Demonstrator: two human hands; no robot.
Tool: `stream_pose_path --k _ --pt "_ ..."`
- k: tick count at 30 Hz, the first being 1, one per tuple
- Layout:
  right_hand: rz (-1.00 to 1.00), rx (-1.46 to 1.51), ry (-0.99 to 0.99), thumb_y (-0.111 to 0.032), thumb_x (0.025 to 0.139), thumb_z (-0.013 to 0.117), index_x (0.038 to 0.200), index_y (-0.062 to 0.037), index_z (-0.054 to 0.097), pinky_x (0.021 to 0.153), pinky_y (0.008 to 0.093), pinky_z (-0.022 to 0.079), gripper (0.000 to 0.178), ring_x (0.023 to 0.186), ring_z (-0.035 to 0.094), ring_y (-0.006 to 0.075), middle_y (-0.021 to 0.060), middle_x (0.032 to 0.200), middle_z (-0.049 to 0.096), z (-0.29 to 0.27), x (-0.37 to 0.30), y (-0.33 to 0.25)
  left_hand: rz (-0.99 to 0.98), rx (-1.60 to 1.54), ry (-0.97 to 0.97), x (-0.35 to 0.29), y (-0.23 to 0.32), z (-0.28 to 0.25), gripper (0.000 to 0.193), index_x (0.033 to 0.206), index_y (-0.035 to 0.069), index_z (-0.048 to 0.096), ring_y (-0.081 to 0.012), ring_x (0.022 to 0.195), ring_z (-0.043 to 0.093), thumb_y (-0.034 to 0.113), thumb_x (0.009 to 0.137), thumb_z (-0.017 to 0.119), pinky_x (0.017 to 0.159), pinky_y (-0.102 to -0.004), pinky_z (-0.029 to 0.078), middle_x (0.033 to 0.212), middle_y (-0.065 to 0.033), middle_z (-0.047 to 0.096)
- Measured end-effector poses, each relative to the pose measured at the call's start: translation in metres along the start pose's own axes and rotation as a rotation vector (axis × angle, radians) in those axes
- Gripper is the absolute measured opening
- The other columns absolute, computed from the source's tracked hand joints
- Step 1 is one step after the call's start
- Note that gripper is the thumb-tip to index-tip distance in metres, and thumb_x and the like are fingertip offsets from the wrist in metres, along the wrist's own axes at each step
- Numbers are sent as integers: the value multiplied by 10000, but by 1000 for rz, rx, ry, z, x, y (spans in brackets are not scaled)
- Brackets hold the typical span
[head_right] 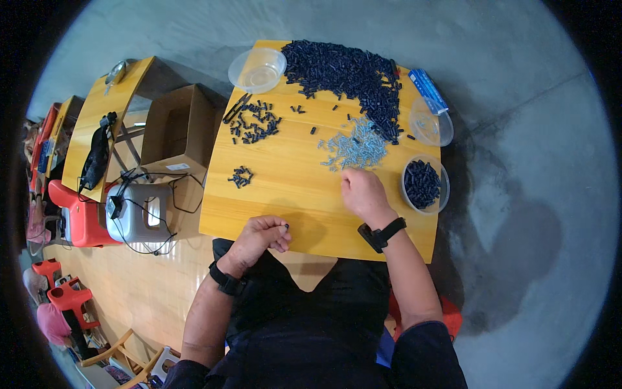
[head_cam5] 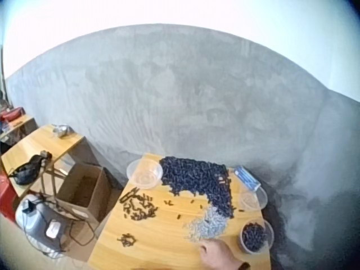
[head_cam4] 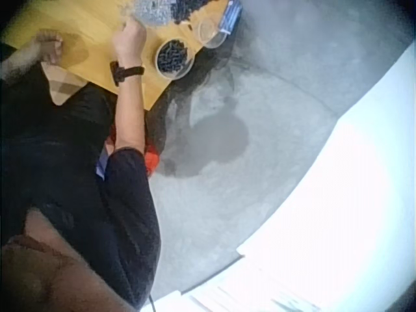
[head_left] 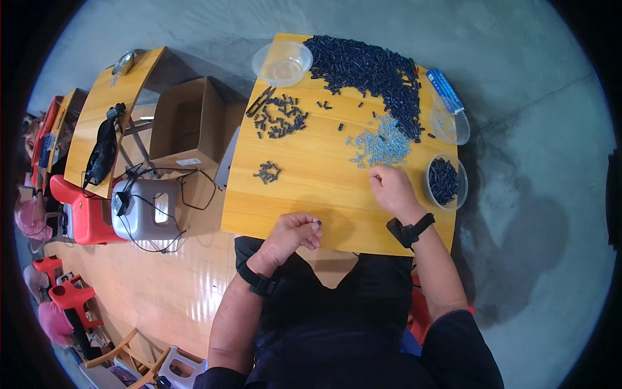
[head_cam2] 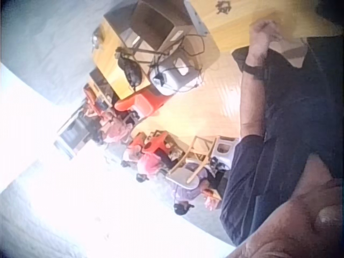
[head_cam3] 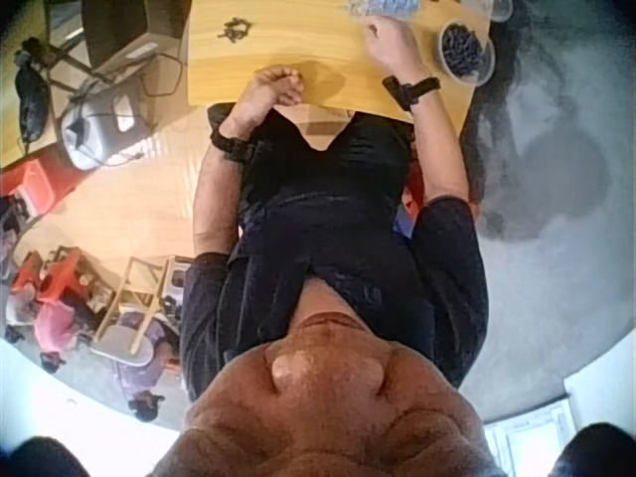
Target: Manually assembling small black plastic components by fitting them together at a workstation.
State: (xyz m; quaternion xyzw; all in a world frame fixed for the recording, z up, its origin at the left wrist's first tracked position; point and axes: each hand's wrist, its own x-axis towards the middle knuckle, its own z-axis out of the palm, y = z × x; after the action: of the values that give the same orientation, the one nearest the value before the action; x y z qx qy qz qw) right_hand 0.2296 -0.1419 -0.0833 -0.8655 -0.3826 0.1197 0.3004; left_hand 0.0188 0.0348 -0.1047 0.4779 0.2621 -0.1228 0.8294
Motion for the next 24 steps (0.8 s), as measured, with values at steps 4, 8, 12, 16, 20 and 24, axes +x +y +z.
stream_pose_path --k 4,8,12,16,20,24 --pt "64 -19 43 -96 808 580 848 -28 620 662 450 484 89 766 616 377 189 784 639 5 0 8 10 -17 22 2 -3 2 117 988 -7 606 -154 699 651 83 924 568 654 -266 543 869 -90 660" --pt "94 24 92 -122 809 599 857 -40 631 661 455 490 100 761 628 373 183 794 653 11 7 -3 24 4 57 0 -2 5 121 1005 -15 598 -157 711 655 72 927 563 670 -272 552 901 -103 660" --pt "109 -77 75 -162 826 607 892 -56 640 657 462 495 130 738 635 371 175 778 660 12 16 -11 31 -24 54 -1 -4 4 114 1012 -12 593 -160 723 656 59 930 558 676 -277 555 914 -105 658" --pt "80 -123 75 -163 848 580 914 -65 646 662 466 500 135 737 640 367 173 775 661 15 18 -3 49 -65 30 1 -9 0 107 1013 -4 591 -167 731 659 57 930 563 682 -285 560 916 -106 656" --pt "163 -182 72 -150 844 573 898 -65 648 667 466 503 126 745 643 360 168 778 662 13 17 -6 56 -123 12 2 -10 -3 96 1009 0 588 -187 744 666 47 929 566 694 -299 570 914 -112 655" --pt "-9 -120 140 -113 829 584 912 -53 653 650 428 496 123 738 634 354 171 784 652 16 17 -3 65 -140 3 2 -11 -4 96 1014 -3 585 -196 750 669 42 931 564 701 -305 576 916 -117 653"
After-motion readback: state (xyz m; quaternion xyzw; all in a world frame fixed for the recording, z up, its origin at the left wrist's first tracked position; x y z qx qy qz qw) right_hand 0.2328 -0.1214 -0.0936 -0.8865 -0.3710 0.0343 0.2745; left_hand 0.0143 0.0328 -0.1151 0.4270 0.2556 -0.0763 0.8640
